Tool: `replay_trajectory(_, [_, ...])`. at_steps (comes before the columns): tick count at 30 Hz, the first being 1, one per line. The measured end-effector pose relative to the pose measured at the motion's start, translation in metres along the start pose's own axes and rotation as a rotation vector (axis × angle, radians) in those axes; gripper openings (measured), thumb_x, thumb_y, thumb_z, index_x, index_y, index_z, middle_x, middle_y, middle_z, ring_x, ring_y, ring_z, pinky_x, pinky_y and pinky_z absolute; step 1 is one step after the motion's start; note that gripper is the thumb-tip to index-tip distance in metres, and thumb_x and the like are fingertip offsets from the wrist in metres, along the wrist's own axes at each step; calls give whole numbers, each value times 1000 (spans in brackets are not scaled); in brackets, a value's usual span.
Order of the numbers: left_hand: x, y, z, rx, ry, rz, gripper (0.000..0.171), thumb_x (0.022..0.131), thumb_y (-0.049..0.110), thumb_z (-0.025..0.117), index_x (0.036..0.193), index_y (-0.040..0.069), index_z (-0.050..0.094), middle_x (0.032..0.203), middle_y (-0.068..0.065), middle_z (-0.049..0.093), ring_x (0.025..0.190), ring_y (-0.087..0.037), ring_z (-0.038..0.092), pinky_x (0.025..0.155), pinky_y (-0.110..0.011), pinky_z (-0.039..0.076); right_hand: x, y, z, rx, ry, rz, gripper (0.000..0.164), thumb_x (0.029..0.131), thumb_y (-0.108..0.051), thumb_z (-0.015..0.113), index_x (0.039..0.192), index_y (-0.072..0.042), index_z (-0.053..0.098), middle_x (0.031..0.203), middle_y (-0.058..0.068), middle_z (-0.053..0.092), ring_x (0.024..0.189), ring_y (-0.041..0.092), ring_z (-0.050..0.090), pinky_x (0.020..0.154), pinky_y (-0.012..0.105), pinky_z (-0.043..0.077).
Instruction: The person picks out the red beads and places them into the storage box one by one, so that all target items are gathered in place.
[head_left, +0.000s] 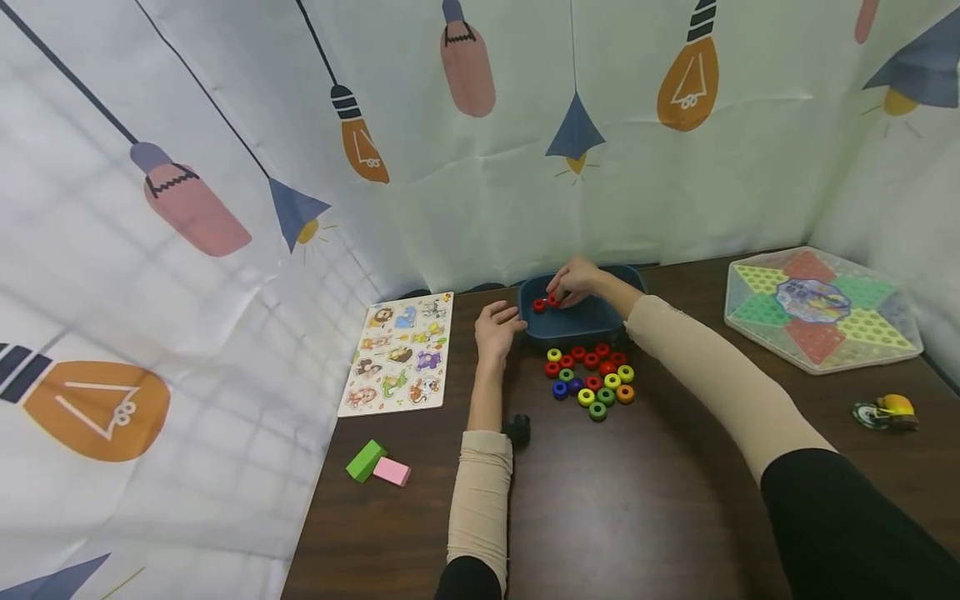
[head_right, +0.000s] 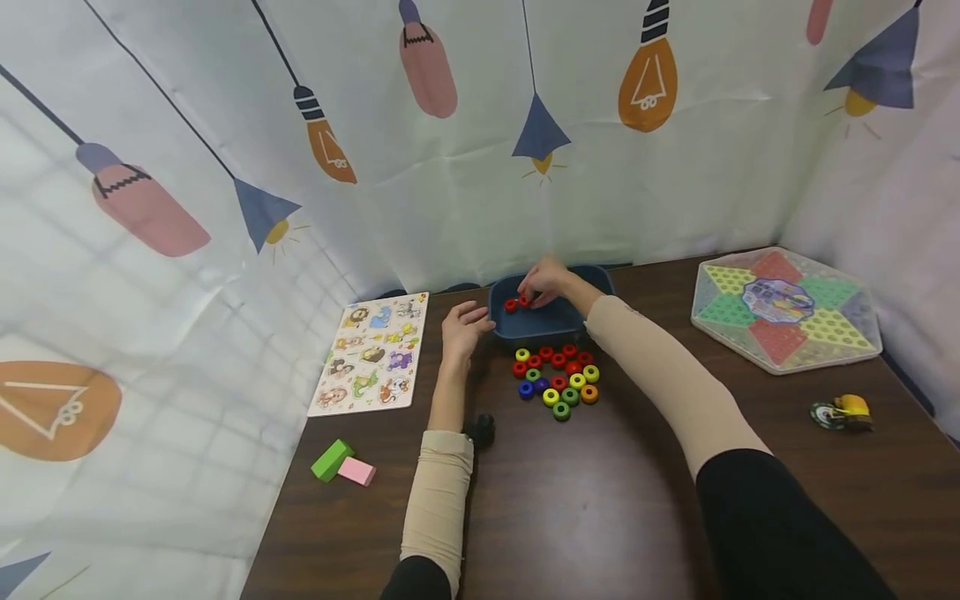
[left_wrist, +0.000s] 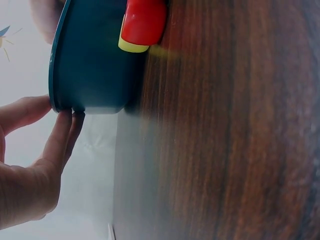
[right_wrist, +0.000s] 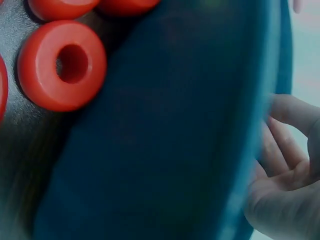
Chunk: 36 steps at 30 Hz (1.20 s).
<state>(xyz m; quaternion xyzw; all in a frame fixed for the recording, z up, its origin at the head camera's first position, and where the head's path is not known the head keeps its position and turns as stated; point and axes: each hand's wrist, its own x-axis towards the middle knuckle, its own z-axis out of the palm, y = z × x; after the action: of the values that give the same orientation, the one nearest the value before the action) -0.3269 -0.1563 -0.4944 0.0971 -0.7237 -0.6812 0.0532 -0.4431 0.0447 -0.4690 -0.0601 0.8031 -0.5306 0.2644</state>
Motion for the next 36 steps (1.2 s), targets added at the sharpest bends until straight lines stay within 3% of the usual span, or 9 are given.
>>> replay_trajectory(7, [0, 0, 5, 0, 4, -8, 57, 80, -6, 74, 131, 11, 55, 120, -15, 67, 107, -24, 67, 90, -38, 55, 3, 12, 3, 13, 53, -2, 30, 86, 5, 68, 116, 5, 68, 114, 20, 67, 89, 34, 72, 82, 45, 58])
replay_trajectory(13, [0, 1, 7, -1, -13, -5, 57, 80, -5, 74, 131, 10, 55, 121, -16, 67, 107, -24, 67, 90, -38, 55, -1, 16, 2, -43, 102, 7, 26, 88, 0, 70, 113, 1, 70, 103, 19, 69, 82, 30, 73, 74, 41, 60])
replay_trajectory(21, [1, -1, 3, -18, -40, 1, 58, 81, -6, 72, 134, 9, 52, 126, -20, 63, 114, -27, 64, 92, -40, 54, -18, 18, -2, -119, 136, -93, 32, 85, 2, 71, 117, 3, 68, 111, 17, 70, 93, 25, 71, 89, 43, 56])
replay_trajectory(27, [0, -1, -1, -15, -30, -4, 57, 82, -6, 72, 134, 9, 53, 126, -20, 63, 113, -27, 64, 93, -42, 53, -43, 15, 3, -190, 95, -174, 31, 88, 0, 69, 118, 3, 66, 108, 16, 71, 93, 24, 71, 90, 46, 54])
replay_trajectory(32, [0, -1, -1, -3, -18, -2, 56, 82, -5, 72, 132, 11, 54, 123, -16, 65, 112, -24, 65, 92, -39, 54, -74, 12, 6, -212, 18, -231, 25, 90, -9, 69, 115, -2, 69, 103, 12, 73, 90, 24, 72, 85, 45, 57])
replay_trajectory(36, [0, -2, 0, -5, -18, 8, 56, 81, -5, 72, 133, 9, 53, 123, -18, 65, 112, -25, 64, 92, -39, 54, -104, 11, 12, -209, -50, -275, 22, 91, -13, 70, 111, -5, 70, 103, 16, 72, 91, 30, 71, 82, 48, 58])
